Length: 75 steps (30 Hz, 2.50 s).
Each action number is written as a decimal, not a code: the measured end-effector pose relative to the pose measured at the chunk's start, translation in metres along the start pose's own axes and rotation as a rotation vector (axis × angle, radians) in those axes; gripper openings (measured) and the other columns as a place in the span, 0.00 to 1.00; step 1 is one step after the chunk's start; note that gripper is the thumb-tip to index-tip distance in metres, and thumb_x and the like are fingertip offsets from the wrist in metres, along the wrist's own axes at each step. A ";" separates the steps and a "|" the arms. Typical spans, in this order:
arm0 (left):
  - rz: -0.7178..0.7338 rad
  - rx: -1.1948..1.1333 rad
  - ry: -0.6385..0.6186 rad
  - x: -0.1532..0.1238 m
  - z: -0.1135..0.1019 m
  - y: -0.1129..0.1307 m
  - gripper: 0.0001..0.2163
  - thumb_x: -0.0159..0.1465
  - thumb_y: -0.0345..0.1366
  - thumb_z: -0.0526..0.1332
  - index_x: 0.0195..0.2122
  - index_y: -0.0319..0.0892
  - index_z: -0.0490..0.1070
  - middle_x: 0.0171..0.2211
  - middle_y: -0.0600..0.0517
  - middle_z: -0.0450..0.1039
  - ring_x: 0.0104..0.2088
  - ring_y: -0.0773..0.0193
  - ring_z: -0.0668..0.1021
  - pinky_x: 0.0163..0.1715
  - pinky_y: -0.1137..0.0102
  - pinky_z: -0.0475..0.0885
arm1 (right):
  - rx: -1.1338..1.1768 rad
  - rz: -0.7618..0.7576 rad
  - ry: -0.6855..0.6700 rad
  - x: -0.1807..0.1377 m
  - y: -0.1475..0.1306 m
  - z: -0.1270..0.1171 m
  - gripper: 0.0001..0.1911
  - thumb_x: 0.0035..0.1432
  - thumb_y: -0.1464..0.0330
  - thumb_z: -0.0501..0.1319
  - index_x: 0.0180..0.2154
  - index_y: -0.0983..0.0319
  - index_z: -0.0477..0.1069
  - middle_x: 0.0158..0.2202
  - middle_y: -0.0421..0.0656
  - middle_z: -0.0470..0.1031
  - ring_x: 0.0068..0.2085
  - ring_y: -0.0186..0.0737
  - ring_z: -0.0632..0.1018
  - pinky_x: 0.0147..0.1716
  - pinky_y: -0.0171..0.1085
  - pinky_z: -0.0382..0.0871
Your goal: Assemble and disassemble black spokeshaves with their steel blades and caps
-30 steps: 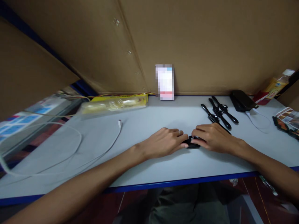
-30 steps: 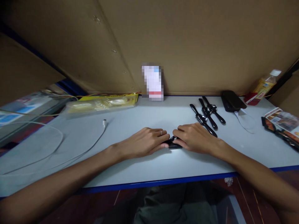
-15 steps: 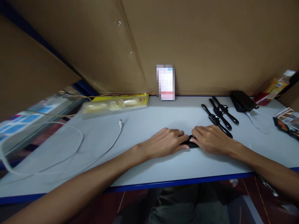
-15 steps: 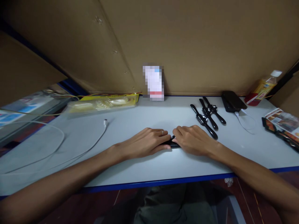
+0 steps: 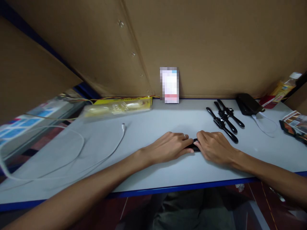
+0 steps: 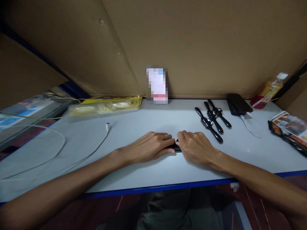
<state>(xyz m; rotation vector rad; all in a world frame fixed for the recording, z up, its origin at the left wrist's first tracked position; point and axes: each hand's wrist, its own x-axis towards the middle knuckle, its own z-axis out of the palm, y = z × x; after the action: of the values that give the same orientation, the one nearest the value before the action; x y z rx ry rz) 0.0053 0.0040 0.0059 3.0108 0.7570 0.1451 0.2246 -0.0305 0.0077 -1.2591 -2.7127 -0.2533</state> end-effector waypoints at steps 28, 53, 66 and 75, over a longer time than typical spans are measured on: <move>-0.152 0.100 0.301 0.000 0.002 -0.006 0.17 0.73 0.44 0.51 0.50 0.39 0.72 0.47 0.41 0.70 0.45 0.50 0.69 0.43 0.57 0.67 | -0.255 0.786 -0.321 -0.002 0.141 -0.033 0.22 0.65 0.56 0.54 0.42 0.67 0.77 0.42 0.60 0.79 0.42 0.58 0.79 0.33 0.43 0.63; -0.086 0.135 0.533 -0.001 -0.003 -0.001 0.15 0.73 0.40 0.52 0.54 0.37 0.65 0.49 0.40 0.69 0.45 0.53 0.70 0.43 0.59 0.69 | 0.360 0.549 -0.090 0.010 0.093 -0.040 0.14 0.56 0.63 0.56 0.20 0.60 0.63 0.19 0.37 0.62 0.24 0.36 0.66 0.24 0.36 0.51; 0.019 0.135 0.392 0.001 0.001 -0.010 0.20 0.75 0.43 0.46 0.36 0.40 0.72 0.34 0.48 0.73 0.37 0.59 0.71 0.37 0.65 0.65 | 0.406 0.215 -0.398 -0.001 0.001 -0.033 0.18 0.58 0.64 0.60 0.20 0.60 0.59 0.17 0.35 0.56 0.21 0.32 0.54 0.25 0.37 0.46; -0.062 0.088 0.209 0.003 0.006 -0.013 0.21 0.76 0.44 0.44 0.34 0.39 0.71 0.32 0.49 0.71 0.33 0.61 0.72 0.36 0.65 0.67 | -0.067 0.418 0.031 0.002 0.020 -0.031 0.22 0.67 0.55 0.54 0.53 0.64 0.70 0.48 0.55 0.77 0.49 0.56 0.75 0.38 0.45 0.69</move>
<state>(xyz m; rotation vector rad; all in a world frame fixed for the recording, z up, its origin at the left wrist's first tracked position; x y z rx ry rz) 0.0022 0.0171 -0.0007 3.0838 0.8939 0.4426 0.2399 -0.0227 0.0400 -1.7792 -2.3568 -0.3107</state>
